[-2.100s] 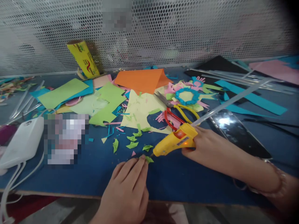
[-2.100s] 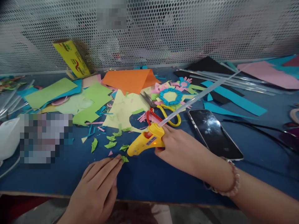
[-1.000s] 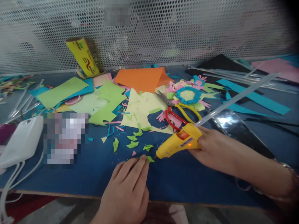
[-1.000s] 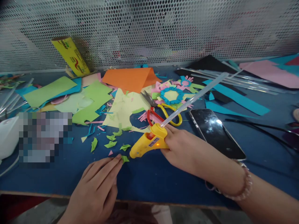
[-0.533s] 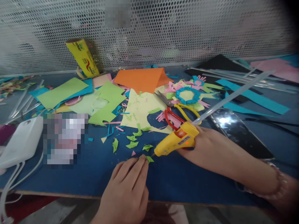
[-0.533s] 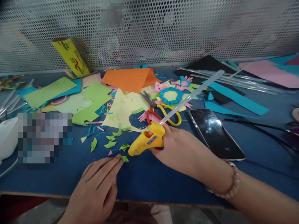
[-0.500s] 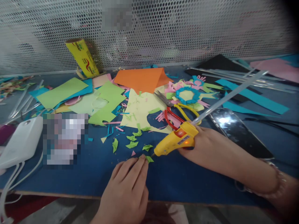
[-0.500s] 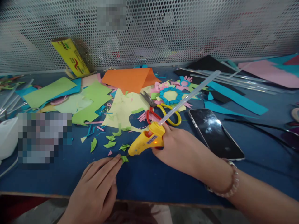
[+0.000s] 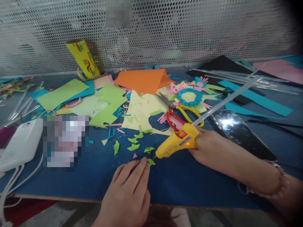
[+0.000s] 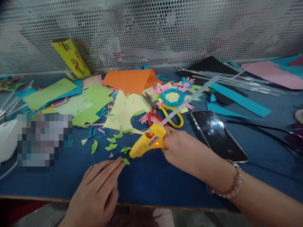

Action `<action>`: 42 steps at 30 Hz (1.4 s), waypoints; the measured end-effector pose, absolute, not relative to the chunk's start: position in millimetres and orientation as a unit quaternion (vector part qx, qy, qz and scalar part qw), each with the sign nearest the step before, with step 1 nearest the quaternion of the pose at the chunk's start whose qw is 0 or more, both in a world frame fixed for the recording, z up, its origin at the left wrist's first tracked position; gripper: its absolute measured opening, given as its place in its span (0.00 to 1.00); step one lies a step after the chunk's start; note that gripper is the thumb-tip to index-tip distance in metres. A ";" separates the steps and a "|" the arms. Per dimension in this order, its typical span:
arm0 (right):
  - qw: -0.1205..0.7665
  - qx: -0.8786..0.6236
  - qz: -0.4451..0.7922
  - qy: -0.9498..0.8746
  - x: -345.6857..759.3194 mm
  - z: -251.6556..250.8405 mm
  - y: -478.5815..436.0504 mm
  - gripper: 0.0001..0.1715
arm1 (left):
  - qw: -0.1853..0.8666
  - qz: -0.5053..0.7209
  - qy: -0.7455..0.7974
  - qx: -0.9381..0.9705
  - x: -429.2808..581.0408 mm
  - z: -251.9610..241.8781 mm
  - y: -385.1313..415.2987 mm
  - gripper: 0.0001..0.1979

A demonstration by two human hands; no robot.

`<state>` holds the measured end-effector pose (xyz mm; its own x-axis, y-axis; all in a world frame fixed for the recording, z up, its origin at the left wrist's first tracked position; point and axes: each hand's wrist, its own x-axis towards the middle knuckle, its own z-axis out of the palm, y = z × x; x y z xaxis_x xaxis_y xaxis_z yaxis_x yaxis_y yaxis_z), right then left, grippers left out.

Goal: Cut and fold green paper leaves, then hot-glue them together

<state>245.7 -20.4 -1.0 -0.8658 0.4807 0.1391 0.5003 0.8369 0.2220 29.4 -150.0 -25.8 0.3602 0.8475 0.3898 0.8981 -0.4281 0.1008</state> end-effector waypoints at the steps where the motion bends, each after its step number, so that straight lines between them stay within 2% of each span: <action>1: 0.035 -0.249 -0.133 -0.959 245.6 -1.1 -20.4 0.14 | 0.066 -0.196 -0.530 -0.823 29.5 -25.9 -150.0 0.18; 10: 0.049 -0.391 -0.019 -0.919 238.4 -1.6 -25.8 0.08 | 0.076 -0.198 -0.527 -0.823 29.2 -26.4 -148.9 0.18; 16: 0.087 -0.434 0.017 -0.896 233.2 3.3 -29.8 0.09 | 0.080 -0.211 -0.521 -0.823 29.2 -26.5 -147.8 0.18; 22: 0.038 -0.373 -0.029 -0.926 237.4 -2.2 -24.1 0.10 | 0.092 -0.198 -0.525 -0.822 28.8 -26.9 -148.2 0.18; 31: 0.067 -0.333 -0.033 -0.940 243.8 -9.2 -20.6 0.10 | 0.084 -0.218 -0.522 -0.820 29.5 -28.1 -148.3 0.17; 37: 0.049 -0.284 -0.060 -0.956 247.8 -12.2 -18.7 0.12 | 0.077 -0.230 -0.526 -0.815 30.9 -28.6 -148.6 0.17; 42: 0.033 -0.271 -0.093 -0.957 247.0 -10.7 -19.5 0.10 | 0.076 -0.231 -0.526 -0.815 31.1 -28.8 -149.3 0.17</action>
<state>247.0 -19.5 -10.7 -0.8506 0.5133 0.1141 0.5257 0.8353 0.1609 31.1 -149.3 -28.8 0.3392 0.8221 0.4572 0.8929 -0.4344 0.1188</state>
